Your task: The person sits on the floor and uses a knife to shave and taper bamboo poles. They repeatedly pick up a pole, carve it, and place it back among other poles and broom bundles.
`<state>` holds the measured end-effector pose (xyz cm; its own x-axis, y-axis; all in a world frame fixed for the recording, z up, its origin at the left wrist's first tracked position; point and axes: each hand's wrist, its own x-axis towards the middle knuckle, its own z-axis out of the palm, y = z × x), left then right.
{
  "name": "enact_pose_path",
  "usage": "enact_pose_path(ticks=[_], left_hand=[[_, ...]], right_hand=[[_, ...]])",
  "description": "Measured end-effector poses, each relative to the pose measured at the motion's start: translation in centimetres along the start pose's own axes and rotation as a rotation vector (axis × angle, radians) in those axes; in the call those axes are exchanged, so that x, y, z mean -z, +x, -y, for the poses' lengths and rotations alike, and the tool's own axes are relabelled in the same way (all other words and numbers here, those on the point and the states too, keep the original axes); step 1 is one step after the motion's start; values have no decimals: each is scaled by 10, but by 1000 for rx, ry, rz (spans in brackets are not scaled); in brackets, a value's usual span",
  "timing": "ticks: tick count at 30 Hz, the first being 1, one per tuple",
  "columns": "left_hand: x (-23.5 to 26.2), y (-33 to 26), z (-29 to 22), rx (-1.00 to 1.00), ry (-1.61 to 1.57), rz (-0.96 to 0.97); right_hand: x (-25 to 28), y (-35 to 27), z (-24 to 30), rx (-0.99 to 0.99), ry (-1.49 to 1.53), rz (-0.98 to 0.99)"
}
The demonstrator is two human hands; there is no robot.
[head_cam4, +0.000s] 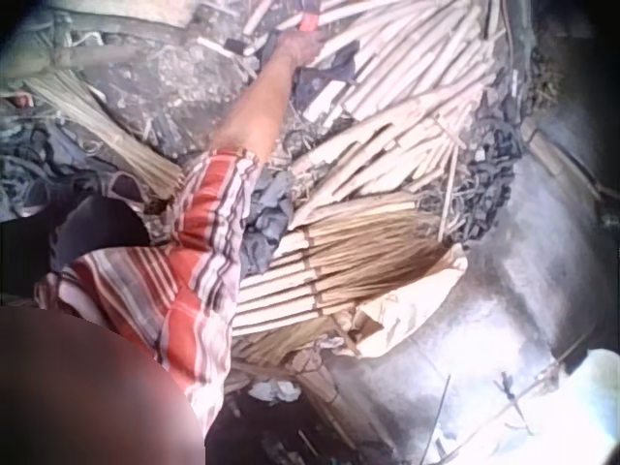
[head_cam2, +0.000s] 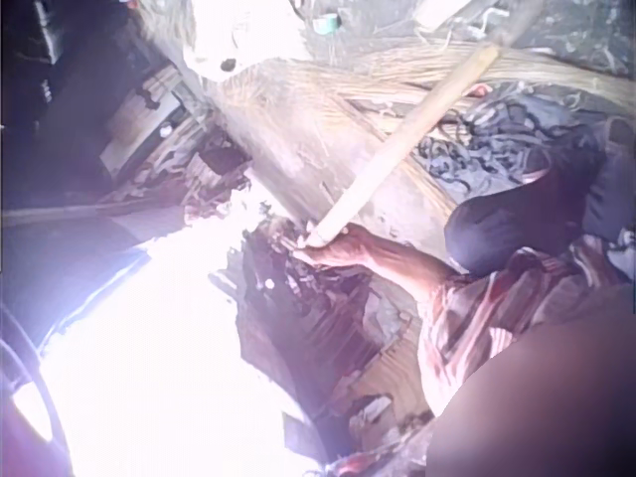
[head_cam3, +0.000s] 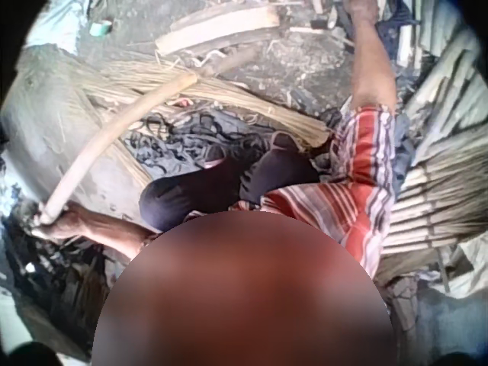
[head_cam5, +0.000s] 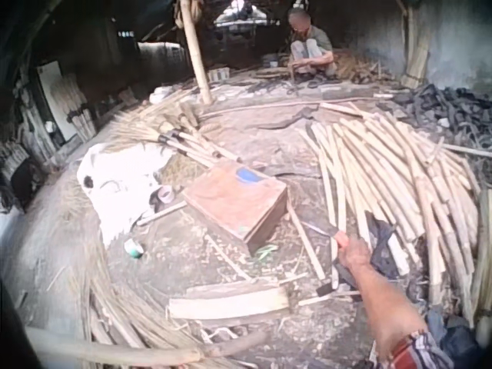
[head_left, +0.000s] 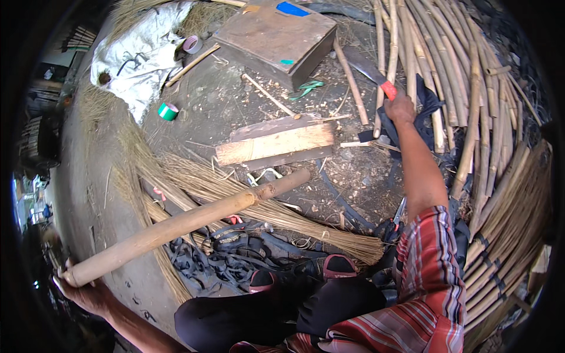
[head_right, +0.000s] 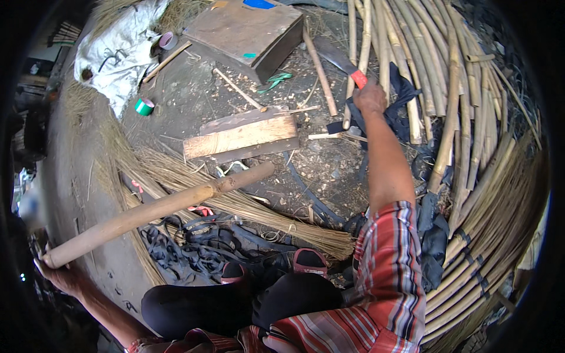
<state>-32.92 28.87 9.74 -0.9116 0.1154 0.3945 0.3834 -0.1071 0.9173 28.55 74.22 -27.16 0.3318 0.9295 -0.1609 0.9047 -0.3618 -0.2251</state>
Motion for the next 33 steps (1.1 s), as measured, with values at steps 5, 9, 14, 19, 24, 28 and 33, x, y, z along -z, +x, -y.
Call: enact_pose_path(ticks=[5,9,14,19,24,28,33], left_hand=[[-22,-1,-27,-286,219,38],[-22,1,-41,-165,-68,19],[1,16,-43,-215,-105,123],[5,21,-32,-392,119,67],[-14,-6,-26,-161,-350,270],[-9,-28,-31,-76,-696,318],[15,-47,-40,-1,-863,574]], right_hand=[[35,-9,7,25,332,365],[57,-64,-2,-21,974,361],[62,-199,-27,150,983,-56],[72,-297,-19,108,1195,253],[88,-347,33,449,881,123],[100,-386,84,624,705,243],[92,-411,129,935,668,257]])
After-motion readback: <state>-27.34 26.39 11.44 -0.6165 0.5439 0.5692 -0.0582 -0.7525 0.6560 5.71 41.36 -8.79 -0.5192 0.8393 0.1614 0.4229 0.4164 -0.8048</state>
